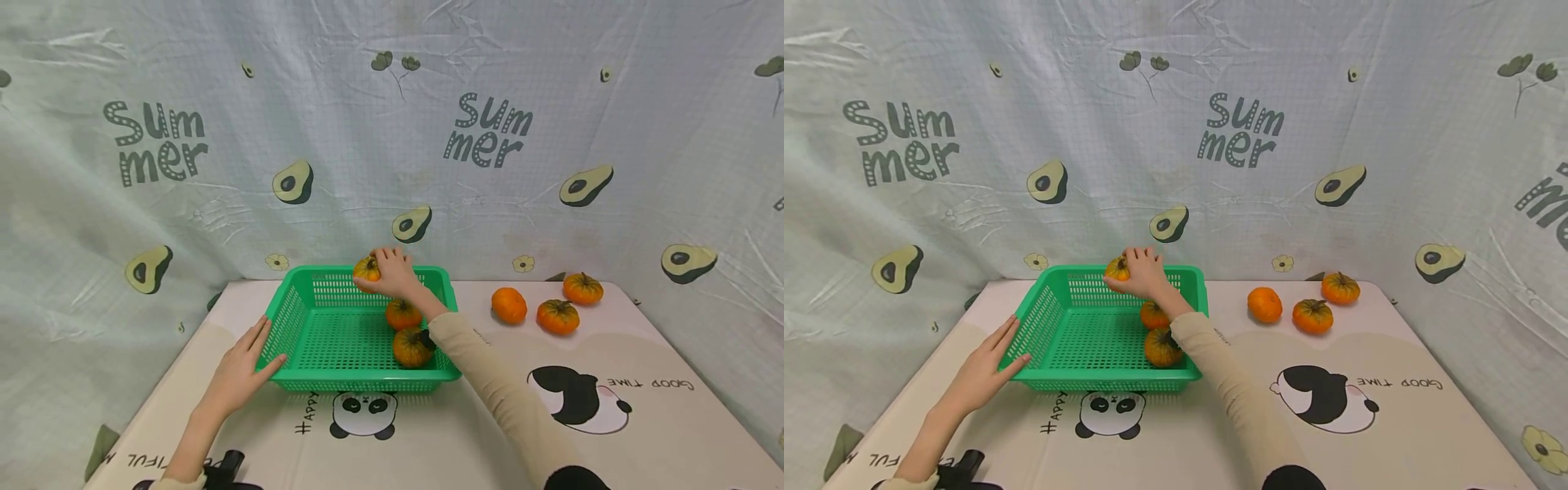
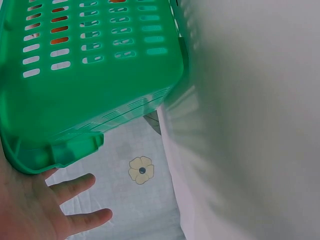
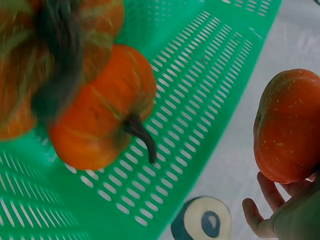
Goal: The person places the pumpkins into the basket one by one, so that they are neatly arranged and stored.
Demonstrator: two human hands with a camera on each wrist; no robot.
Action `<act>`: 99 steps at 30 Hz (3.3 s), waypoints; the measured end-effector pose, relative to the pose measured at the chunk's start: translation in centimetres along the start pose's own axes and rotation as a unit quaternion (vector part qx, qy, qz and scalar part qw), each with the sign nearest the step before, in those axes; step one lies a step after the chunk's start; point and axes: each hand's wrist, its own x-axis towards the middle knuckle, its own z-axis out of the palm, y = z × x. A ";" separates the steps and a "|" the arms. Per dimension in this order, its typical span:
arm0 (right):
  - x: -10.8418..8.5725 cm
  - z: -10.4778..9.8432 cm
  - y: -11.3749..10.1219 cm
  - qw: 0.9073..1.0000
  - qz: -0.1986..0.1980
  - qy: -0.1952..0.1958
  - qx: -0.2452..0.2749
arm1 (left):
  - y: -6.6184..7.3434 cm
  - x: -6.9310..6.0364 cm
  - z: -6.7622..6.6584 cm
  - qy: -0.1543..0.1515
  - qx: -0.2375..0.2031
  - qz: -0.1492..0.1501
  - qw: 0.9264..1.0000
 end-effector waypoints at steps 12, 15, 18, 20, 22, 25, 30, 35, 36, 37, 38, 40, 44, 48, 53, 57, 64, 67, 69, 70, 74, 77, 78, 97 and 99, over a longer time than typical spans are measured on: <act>0.5 2.3 0.0 0.997 -0.007 -0.055 -0.049 | -0.1 0.2 0.0 -0.002 0.001 0.003 1.000; 0.5 2.6 0.0 0.995 -0.009 -0.075 -0.060 | -0.1 0.2 -0.1 -0.003 0.001 0.001 1.000; 0.5 2.9 0.0 0.992 -0.013 -0.102 -0.068 | -0.1 0.2 -0.1 -0.003 0.003 0.002 1.000; 0.5 3.1 0.0 0.990 -0.018 -0.123 -0.072 | -0.1 0.3 -0.2 -0.002 0.004 0.003 1.000; 0.4 3.3 0.1 0.987 -0.025 -0.143 -0.072 | -0.1 0.3 -0.2 -0.002 0.005 0.004 1.000; 0.3 3.4 0.1 0.982 -0.035 -0.167 -0.083 | -0.1 0.2 -0.2 0.000 0.003 0.005 1.000; 0.0 3.5 0.0 0.976 -0.051 -0.181 -0.108 | 0.0 0.2 -0.1 -0.001 -0.001 0.004 1.000; 0.1 3.7 0.3 0.975 -0.052 -0.184 -0.113 | 0.0 0.1 -0.2 -0.002 -0.004 0.001 1.000; 0.1 3.7 0.4 0.975 -0.048 -0.186 -0.114 | 0.1 0.1 -0.2 -0.001 -0.003 0.002 1.000; 0.0 3.7 0.5 0.974 -0.045 -0.189 -0.117 | 0.1 0.1 -0.2 -0.001 -0.003 0.002 1.000; 0.0 3.8 0.6 0.973 -0.040 -0.193 -0.119 | 0.1 0.1 -0.2 -0.001 -0.003 0.003 1.000; 0.0 3.8 0.9 0.972 -0.032 -0.199 -0.123 | 0.1 0.1 -0.2 -0.001 -0.004 0.004 1.000; 0.0 3.8 1.1 0.968 -0.035 -0.208 -0.134 | 0.1 0.1 -0.2 -0.002 -0.005 0.005 1.000; 0.0 3.8 1.1 0.967 -0.045 -0.209 -0.141 | 0.0 0.1 -0.1 -0.002 -0.005 0.006 1.000; 0.0 3.5 1.0 0.968 -0.053 -0.203 -0.135 | -0.1 0.2 -0.1 -0.002 -0.006 0.008 1.000; 0.0 3.0 0.8 0.972 -0.055 -0.193 -0.123 | -0.1 0.3 -0.1 -0.002 -0.004 0.009 1.000; -0.1 0.9 0.2 0.976 -0.092 -0.161 -0.111 | -0.1 0.2 -0.1 -0.003 -0.001 0.008 1.000; -0.2 -0.4 0.1 0.976 -0.116 -0.144 -0.111 | -0.1 0.1 -0.1 -0.002 0.000 0.007 1.000; -0.3 -1.2 0.1 0.977 -0.127 -0.132 -0.106 | 0.0 0.1 -0.1 -0.001 -0.001 0.007 1.000; -0.4 -1.7 0.2 0.977 -0.131 -0.125 -0.108 | 0.0 0.1 -0.1 -0.002 -0.002 0.007 1.000; -0.8 -3.4 0.7 0.979 -0.150 -0.095 -0.097 | 0.0 0.1 -0.1 -0.001 -0.003 0.007 1.000; -1.4 -4.6 1.4 0.980 -0.163 -0.073 -0.090 | 0.0 0.1 -0.1 -0.001 -0.003 0.007 1.000; -1.7 -4.9 1.7 0.979 -0.170 -0.061 -0.092 | 0.0 0.1 -0.1 -0.001 -0.003 0.007 1.000; -9.6 -7.0 9.7 0.977 -0.178 0.063 -0.101 | -0.4 -0.1 0.0 0.015 -0.004 0.016 1.000; -10.2 -6.6 10.9 0.977 -0.165 0.071 -0.114 | -0.3 -0.1 0.0 0.013 -0.007 0.014 1.000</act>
